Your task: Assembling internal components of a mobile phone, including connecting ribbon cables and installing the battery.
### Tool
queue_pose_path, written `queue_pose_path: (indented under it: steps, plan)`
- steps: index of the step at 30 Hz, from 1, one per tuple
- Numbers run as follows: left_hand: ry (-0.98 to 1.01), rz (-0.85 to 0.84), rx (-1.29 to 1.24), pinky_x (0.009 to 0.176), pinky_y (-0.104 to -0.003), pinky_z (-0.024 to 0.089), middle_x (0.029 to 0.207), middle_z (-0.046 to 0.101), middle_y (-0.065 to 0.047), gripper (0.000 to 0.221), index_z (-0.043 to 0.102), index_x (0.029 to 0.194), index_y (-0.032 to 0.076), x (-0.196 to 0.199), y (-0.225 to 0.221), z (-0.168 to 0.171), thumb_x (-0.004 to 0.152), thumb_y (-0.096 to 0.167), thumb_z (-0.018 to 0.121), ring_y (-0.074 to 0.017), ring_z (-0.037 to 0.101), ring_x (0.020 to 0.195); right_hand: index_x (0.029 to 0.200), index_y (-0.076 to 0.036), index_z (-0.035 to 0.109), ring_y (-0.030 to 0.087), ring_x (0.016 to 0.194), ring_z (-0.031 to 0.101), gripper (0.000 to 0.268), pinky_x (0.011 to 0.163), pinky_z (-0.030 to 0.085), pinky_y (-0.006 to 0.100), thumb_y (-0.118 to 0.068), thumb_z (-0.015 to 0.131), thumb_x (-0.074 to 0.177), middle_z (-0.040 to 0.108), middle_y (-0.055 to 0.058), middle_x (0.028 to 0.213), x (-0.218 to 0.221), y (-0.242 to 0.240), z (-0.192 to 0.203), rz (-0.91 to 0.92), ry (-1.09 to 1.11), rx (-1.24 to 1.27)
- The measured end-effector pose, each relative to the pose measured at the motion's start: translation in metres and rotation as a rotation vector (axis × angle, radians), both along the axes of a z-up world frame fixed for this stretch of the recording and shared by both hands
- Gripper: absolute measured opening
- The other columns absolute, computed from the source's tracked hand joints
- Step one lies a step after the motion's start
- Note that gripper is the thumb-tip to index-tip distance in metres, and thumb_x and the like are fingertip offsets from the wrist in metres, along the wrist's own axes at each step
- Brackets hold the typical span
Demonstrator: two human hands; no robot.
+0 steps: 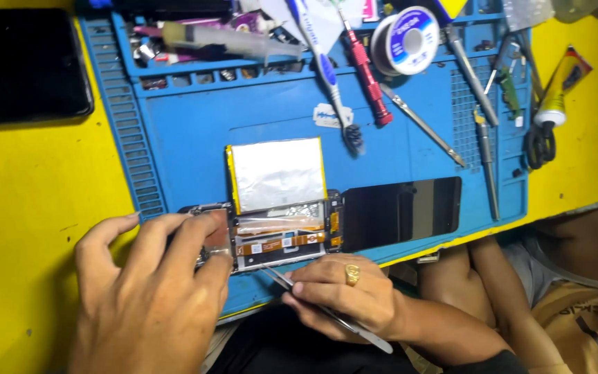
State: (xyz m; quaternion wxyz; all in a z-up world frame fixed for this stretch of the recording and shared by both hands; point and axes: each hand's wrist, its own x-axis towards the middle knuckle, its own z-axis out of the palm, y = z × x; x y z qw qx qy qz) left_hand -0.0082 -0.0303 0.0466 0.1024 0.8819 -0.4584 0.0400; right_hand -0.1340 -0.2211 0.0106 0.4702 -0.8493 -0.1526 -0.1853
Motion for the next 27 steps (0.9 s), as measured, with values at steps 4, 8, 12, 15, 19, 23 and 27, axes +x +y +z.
queue_pose_path:
  steps: [4, 8, 12, 15, 19, 23, 27]
  plan:
    - [-0.032, -0.012, -0.013, 0.095, -0.05, 0.044, 0.112, 0.073, 0.01, 0.013, 0.07, 0.074, 0.026, 0.0, 0.001, -0.005, 0.08, 0.016, 0.074, -0.0179, 0.069, 0.104, 0.102, 0.004, 0.06, 0.027, 0.076, 0.078, 0.02, 0.065, 0.067, 0.034, 0.001, 0.077, 0.091, 0.073, 0.021, 0.09, -0.003, -0.003, 0.002, 0.018, 0.034, 0.012]
    - [-0.052, 0.008, 0.021, 0.097, -0.049, 0.044, 0.115, 0.072, 0.012, 0.009, 0.071, 0.076, 0.029, -0.001, 0.001, -0.006, 0.077, 0.022, 0.077, -0.0154, 0.068, 0.106, 0.099, 0.005, 0.063, 0.025, 0.077, 0.078, 0.017, 0.065, 0.067, 0.034, 0.0, 0.078, 0.091, 0.072, 0.018, 0.09, -0.003, -0.004, 0.002, 0.003, 0.013, 0.015]
    - [0.005, 0.026, 0.067, 0.101, -0.051, 0.041, 0.114, 0.071, 0.014, 0.011, 0.071, 0.076, 0.033, -0.003, 0.002, -0.007, 0.069, 0.027, 0.077, -0.0151, 0.068, 0.108, 0.098, 0.006, 0.064, 0.025, 0.074, 0.076, 0.015, 0.063, 0.067, 0.034, 0.0, 0.076, 0.092, 0.071, 0.017, 0.089, -0.003, -0.004, 0.001, -0.009, -0.004, 0.039]
    - [0.014, 0.028, 0.05, 0.099, -0.05, 0.042, 0.114, 0.073, 0.014, 0.009, 0.071, 0.074, 0.034, -0.003, 0.004, -0.012, 0.074, 0.027, 0.077, -0.0141, 0.069, 0.107, 0.098, 0.006, 0.064, 0.025, 0.074, 0.075, 0.015, 0.064, 0.066, 0.035, 0.001, 0.077, 0.092, 0.071, 0.018, 0.09, -0.003, -0.006, 0.001, -0.007, -0.014, 0.036]
    - [-0.02, 0.019, 0.03, 0.098, -0.048, 0.041, 0.111, 0.073, 0.014, 0.011, 0.07, 0.073, 0.033, -0.003, 0.002, -0.011, 0.076, 0.025, 0.077, -0.0146, 0.07, 0.105, 0.099, 0.006, 0.064, 0.026, 0.072, 0.074, 0.016, 0.063, 0.065, 0.035, 0.002, 0.077, 0.092, 0.07, 0.017, 0.09, -0.003, -0.006, 0.002, -0.001, -0.02, 0.054]
    - [0.001, 0.031, 0.064, 0.1, -0.051, 0.041, 0.115, 0.072, 0.014, 0.011, 0.072, 0.076, 0.033, -0.003, 0.002, -0.01, 0.068, 0.027, 0.077, -0.0141, 0.068, 0.108, 0.098, 0.005, 0.064, 0.025, 0.074, 0.075, 0.016, 0.064, 0.066, 0.034, 0.0, 0.077, 0.092, 0.071, 0.017, 0.09, -0.003, -0.005, 0.001, -0.007, -0.024, 0.041]
    - [0.017, 0.011, 0.029, 0.097, -0.052, 0.042, 0.112, 0.071, 0.013, 0.007, 0.07, 0.074, 0.029, -0.002, 0.0, -0.006, 0.071, 0.025, 0.075, -0.0167, 0.066, 0.103, 0.099, 0.005, 0.064, 0.026, 0.075, 0.077, 0.016, 0.065, 0.067, 0.034, 0.0, 0.077, 0.091, 0.073, 0.02, 0.089, -0.001, -0.004, 0.003, -0.01, -0.009, 0.045]
